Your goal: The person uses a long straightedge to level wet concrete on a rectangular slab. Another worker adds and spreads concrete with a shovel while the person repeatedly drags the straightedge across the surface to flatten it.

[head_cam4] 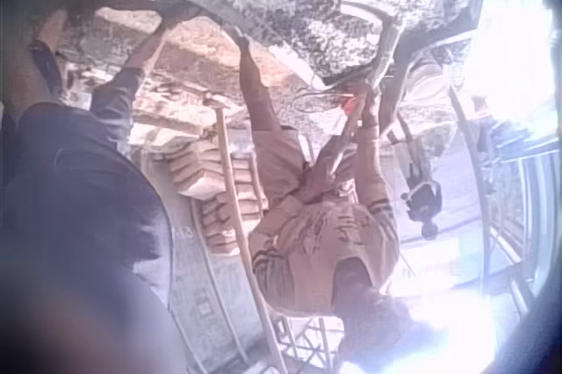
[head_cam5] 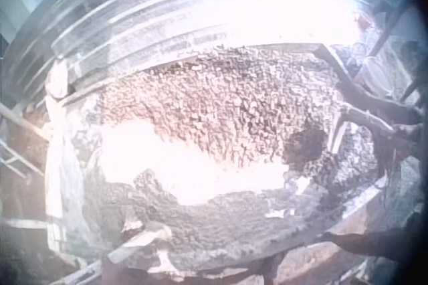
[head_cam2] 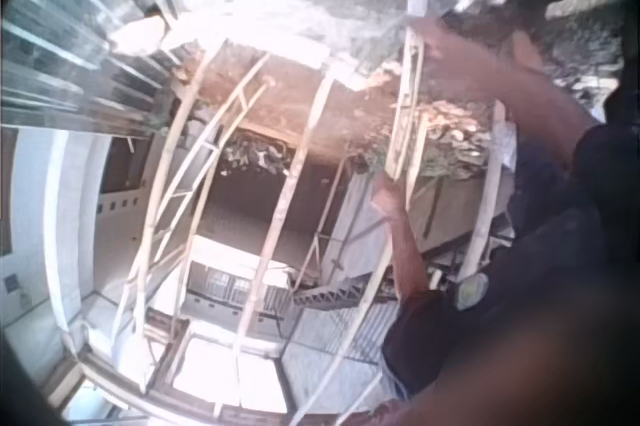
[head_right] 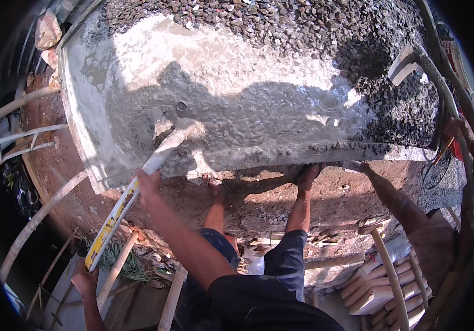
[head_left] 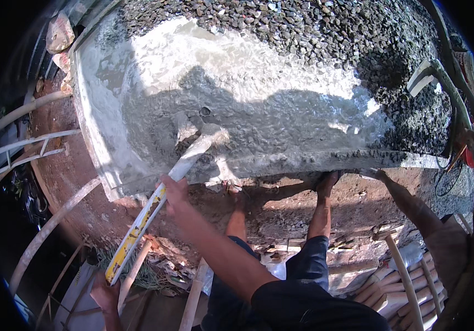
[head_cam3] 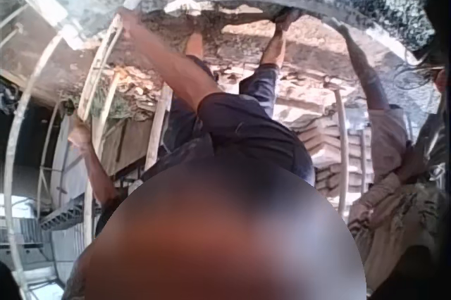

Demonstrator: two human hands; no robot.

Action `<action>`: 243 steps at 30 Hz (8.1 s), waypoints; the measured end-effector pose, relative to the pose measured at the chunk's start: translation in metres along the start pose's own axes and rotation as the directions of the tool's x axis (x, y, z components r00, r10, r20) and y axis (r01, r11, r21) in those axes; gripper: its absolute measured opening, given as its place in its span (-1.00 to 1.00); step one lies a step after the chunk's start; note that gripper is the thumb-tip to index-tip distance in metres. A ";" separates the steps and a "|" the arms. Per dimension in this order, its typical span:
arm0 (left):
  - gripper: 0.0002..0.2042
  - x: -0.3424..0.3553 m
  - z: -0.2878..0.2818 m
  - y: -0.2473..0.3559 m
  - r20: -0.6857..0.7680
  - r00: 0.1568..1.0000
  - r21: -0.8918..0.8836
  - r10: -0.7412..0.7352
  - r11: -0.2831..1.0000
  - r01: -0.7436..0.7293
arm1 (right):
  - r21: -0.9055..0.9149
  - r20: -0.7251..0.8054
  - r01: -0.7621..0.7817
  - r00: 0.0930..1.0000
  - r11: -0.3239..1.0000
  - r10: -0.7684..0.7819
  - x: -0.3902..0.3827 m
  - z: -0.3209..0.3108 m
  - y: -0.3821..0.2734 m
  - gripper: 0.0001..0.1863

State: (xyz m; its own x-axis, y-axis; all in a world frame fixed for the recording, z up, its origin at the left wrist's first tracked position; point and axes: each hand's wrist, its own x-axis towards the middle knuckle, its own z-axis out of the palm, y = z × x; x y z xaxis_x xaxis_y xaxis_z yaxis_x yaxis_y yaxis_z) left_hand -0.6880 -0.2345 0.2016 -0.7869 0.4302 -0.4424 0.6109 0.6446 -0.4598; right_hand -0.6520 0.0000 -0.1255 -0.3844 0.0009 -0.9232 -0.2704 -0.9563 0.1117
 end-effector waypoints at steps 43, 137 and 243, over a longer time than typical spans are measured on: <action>-0.53 0.152 0.033 0.190 0.423 0.777 -0.430 0.467 0.858 -0.281 | -0.240 -0.284 0.332 0.875 0.912 -0.393 0.071 -0.154 -0.221 -0.82; -0.53 0.084 -0.002 0.767 0.138 0.515 -0.807 0.846 0.398 -0.437 | -0.609 -0.297 0.751 0.082 0.255 -0.951 -0.215 -0.356 -0.737 -0.55; -0.32 0.195 0.046 0.492 0.053 0.787 -0.605 0.614 0.647 -0.464 | -0.366 -0.212 0.735 0.531 0.570 -0.821 -0.050 -0.228 -0.561 -0.66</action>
State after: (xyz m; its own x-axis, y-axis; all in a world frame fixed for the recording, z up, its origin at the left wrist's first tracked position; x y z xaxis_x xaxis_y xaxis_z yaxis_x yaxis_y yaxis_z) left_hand -0.5370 0.1370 -0.1466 -0.2396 0.7012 -0.6715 0.7077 0.5996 0.3737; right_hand -0.2792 0.4700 -0.2258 0.2050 0.7232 -0.6596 -0.1133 -0.6518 -0.7499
